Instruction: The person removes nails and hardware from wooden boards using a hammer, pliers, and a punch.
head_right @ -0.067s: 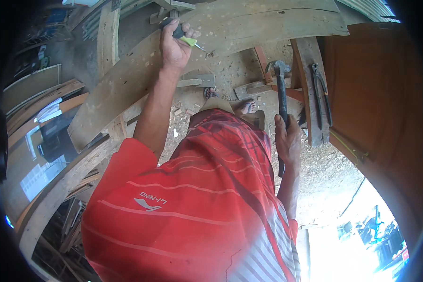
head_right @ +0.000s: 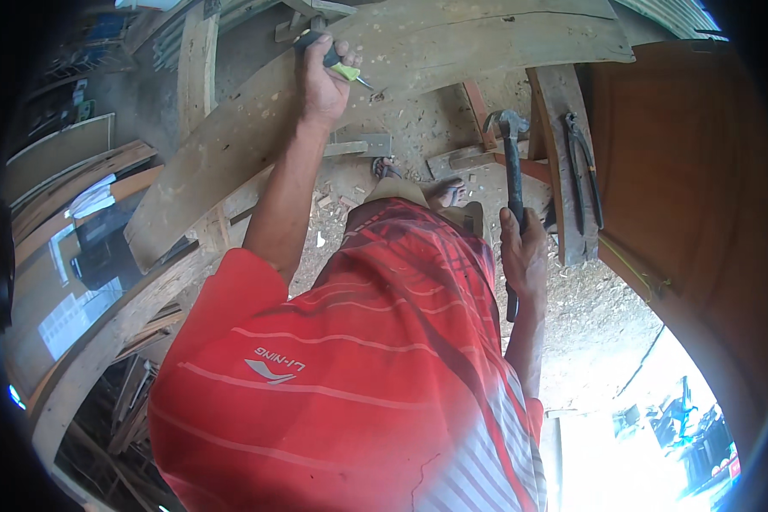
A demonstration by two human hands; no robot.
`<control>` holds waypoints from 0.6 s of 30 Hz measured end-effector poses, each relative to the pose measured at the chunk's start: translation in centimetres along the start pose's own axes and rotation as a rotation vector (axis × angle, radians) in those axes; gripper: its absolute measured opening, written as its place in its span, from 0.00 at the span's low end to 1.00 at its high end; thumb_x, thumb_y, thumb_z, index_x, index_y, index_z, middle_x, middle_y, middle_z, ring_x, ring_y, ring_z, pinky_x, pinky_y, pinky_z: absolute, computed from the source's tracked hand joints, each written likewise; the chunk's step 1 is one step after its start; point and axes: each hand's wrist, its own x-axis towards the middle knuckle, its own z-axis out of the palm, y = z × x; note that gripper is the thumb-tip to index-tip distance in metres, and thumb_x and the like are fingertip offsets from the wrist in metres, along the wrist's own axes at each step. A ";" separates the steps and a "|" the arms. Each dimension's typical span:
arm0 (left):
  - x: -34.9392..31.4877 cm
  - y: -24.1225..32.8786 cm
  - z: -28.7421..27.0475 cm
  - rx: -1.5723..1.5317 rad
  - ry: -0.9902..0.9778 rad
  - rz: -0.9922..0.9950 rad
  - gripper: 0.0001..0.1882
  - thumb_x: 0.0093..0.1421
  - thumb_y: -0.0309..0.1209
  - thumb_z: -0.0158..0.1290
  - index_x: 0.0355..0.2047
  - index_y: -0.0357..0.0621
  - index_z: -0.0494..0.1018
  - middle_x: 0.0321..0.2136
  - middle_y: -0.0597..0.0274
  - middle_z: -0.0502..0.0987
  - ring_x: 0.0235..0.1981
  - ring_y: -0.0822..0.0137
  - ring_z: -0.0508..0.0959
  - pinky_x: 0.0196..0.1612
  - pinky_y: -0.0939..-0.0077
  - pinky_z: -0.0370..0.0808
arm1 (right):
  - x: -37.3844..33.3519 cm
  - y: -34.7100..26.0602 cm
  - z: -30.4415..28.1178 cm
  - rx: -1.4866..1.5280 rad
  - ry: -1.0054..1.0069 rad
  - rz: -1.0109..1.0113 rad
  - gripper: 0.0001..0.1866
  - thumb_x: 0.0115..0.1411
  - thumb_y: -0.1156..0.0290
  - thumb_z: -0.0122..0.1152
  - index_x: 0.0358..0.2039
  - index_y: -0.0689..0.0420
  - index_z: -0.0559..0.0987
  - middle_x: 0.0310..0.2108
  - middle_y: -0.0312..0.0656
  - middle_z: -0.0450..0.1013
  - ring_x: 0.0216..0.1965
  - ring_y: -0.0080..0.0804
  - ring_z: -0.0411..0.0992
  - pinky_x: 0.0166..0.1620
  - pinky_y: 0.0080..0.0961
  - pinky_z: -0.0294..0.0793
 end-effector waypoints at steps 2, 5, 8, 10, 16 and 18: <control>-0.9 0.1 1.5 0.104 0.037 -0.017 0.10 0.63 0.38 0.55 0.37 0.49 0.68 0.23 0.65 0.69 0.22 0.71 0.68 0.30 0.72 0.69 | 0.1 0.9 -0.5 0.015 -0.007 0.018 0.28 0.71 0.46 0.52 0.36 0.64 0.74 0.24 0.49 0.71 0.27 0.40 0.70 0.34 0.39 0.69; -1.0 0.3 0.9 -0.107 -0.155 -0.332 0.12 0.65 0.42 0.53 0.36 0.48 0.68 0.22 0.65 0.69 0.21 0.70 0.67 0.27 0.72 0.67 | 0.1 2.6 -1.3 0.003 -0.028 0.020 0.27 0.71 0.46 0.52 0.37 0.64 0.74 0.25 0.50 0.71 0.28 0.41 0.71 0.36 0.39 0.70; -1.7 0.0 1.4 0.018 -0.029 -0.058 0.13 0.65 0.44 0.52 0.37 0.48 0.69 0.23 0.65 0.69 0.22 0.71 0.66 0.30 0.71 0.66 | -0.3 3.7 -1.7 0.016 0.039 -0.066 0.21 0.72 0.51 0.54 0.32 0.57 0.72 0.20 0.31 0.65 0.22 0.18 0.63 0.25 0.22 0.63; -1.0 -0.4 1.4 0.087 -0.036 0.045 0.14 0.66 0.45 0.51 0.36 0.48 0.68 0.22 0.65 0.69 0.23 0.71 0.66 0.30 0.71 0.66 | -0.6 3.7 -2.2 0.022 -0.019 0.038 0.25 0.71 0.48 0.52 0.40 0.63 0.75 0.26 0.50 0.72 0.30 0.42 0.73 0.36 0.40 0.70; 0.8 -0.9 1.5 0.155 -0.119 -0.086 0.15 0.67 0.45 0.51 0.35 0.46 0.68 0.21 0.65 0.68 0.20 0.72 0.66 0.27 0.74 0.66 | -1.6 3.1 -2.0 -0.009 0.003 0.059 0.26 0.71 0.48 0.52 0.41 0.64 0.75 0.27 0.51 0.73 0.30 0.43 0.73 0.36 0.41 0.70; 1.6 -0.7 2.2 0.171 -0.214 -0.333 0.15 0.67 0.45 0.51 0.36 0.45 0.69 0.21 0.66 0.68 0.18 0.74 0.64 0.25 0.76 0.65 | -2.1 2.2 -1.3 -0.031 0.040 0.065 0.27 0.71 0.47 0.52 0.41 0.64 0.75 0.28 0.51 0.73 0.31 0.44 0.73 0.37 0.42 0.70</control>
